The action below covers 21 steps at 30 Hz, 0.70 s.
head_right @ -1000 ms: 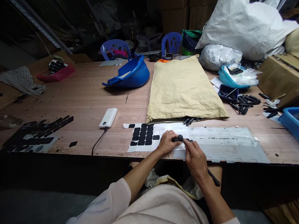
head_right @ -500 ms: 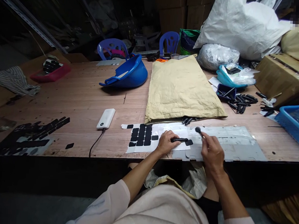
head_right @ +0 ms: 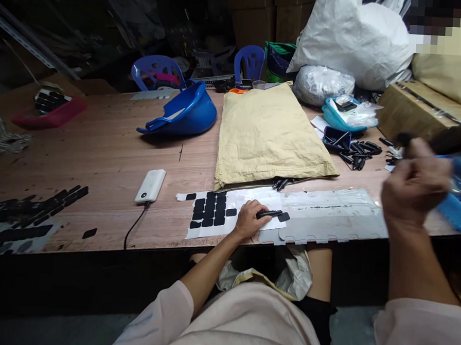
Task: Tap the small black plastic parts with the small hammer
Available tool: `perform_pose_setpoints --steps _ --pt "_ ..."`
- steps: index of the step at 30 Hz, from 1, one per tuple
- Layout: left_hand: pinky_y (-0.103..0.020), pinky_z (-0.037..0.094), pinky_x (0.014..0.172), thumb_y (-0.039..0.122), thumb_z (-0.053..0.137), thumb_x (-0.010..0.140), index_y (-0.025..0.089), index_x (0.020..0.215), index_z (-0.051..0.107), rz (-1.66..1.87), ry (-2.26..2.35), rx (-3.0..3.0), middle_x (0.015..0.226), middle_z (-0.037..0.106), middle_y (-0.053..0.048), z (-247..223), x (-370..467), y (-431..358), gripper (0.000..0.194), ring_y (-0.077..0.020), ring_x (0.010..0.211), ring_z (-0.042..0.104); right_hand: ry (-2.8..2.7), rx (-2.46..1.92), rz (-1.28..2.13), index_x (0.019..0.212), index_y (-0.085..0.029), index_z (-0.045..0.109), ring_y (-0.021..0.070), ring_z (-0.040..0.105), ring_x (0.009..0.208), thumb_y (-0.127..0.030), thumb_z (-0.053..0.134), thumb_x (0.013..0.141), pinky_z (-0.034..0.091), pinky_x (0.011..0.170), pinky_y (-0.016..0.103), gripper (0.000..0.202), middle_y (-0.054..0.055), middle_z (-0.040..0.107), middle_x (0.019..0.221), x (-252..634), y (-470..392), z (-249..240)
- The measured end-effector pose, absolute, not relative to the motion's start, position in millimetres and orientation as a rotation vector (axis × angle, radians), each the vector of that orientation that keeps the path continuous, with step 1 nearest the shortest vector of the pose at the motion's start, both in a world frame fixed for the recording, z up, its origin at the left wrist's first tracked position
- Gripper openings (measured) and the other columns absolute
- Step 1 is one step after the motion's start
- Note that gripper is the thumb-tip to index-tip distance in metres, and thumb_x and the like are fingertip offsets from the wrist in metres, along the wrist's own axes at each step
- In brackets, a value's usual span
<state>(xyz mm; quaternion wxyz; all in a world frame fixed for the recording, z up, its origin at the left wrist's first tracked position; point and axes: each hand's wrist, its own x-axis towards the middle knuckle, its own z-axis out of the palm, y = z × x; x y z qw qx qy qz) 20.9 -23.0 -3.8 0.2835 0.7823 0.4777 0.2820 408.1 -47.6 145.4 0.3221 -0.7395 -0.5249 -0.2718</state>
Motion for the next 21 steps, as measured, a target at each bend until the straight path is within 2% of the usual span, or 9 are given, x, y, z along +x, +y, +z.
perform_pose_setpoints --steps 2,4,6,11,15,18,21 --pt "-0.041 0.054 0.088 0.03 0.08 0.09 0.021 0.1 0.076 0.891 1.155 2.12 0.095 0.071 -0.006 -2 16 -32 0.013 -0.0249 0.095 0.065 -1.396 -2.056 -0.464 0.137 -0.015 0.072 0.0266 0.057 0.095 -0.03 0.048 0.099 0.041 0.082 0.039 0.048 0.015 0.069 0.1 368 -49 119" --pt "-0.039 0.056 0.088 0.034 0.072 0.098 0.019 0.105 0.074 1.004 0.948 2.145 0.1 0.073 -0.009 -2 8 -50 0.016 -0.0242 0.097 0.066 -1.422 -2.139 -0.211 0.129 -0.021 0.077 0.0219 0.055 0.087 -0.031 0.055 0.095 0.038 0.074 0.034 0.042 0.012 0.069 0.102 337 -53 86" --pt "-0.035 0.058 0.085 0.036 0.064 0.104 0.018 0.113 0.071 0.999 0.751 2.167 0.101 0.074 -0.01 -4 -2 -77 0.021 -0.0221 0.095 0.069 -1.404 -2.214 -0.112 0.127 -0.024 0.078 0.0188 0.052 0.082 -0.03 0.058 0.094 0.034 0.07 0.033 0.039 0.009 0.068 0.105 321 -58 54" --pt "-0.034 0.062 0.082 0.036 0.055 0.107 0.018 0.115 0.071 0.748 0.7 2.326 0.101 0.077 -0.011 -33 -20 -134 0.026 -0.0223 0.09 0.074 -1.458 -2.284 -0.235 0.124 -0.022 0.078 0.0182 0.045 0.079 -0.028 0.055 0.097 0.027 0.07 0.033 0.036 0.009 0.063 0.097 325 -61 9" --pt "-0.034 0.063 0.085 0.032 0.062 0.101 0.024 0.115 0.074 0.398 1.026 2.278 0.104 0.079 -0.01 -60 -25 -146 0.021 -0.0241 0.093 0.076 -1.548 -2.275 -0.353 0.125 -0.02 0.076 0.0203 0.042 0.082 -0.028 0.053 0.098 0.025 0.071 0.034 0.036 0.01 0.06 0.095 327 -59 2" --pt "-0.035 0.063 0.084 0.027 0.069 0.094 0.028 0.115 0.076 0.106 1.289 2.157 0.097 0.079 -0.006 -67 -26 -148 0.022 -0.0252 0.088 0.077 -1.562 -2.278 -0.39 0.126 -0.02 0.074 0.0207 0.04 0.083 -0.026 0.055 0.096 0.024 0.071 0.035 0.036 0.011 0.059 0.095 326 -58 -1" --pt "-0.032 0.063 0.083 0.022 0.07 0.091 0.028 0.113 0.077 0.113 1.193 2.154 0.1 0.079 -0.005 -57 -20 -152 0.024 -0.023 0.09 0.076 -1.561 -2.278 -0.422 0.125 -0.02 0.074 0.0203 0.039 0.082 -0.024 0.058 0.093 0.023 0.071 0.035 0.036 0.011 0.058 0.094 324 -58 -3"
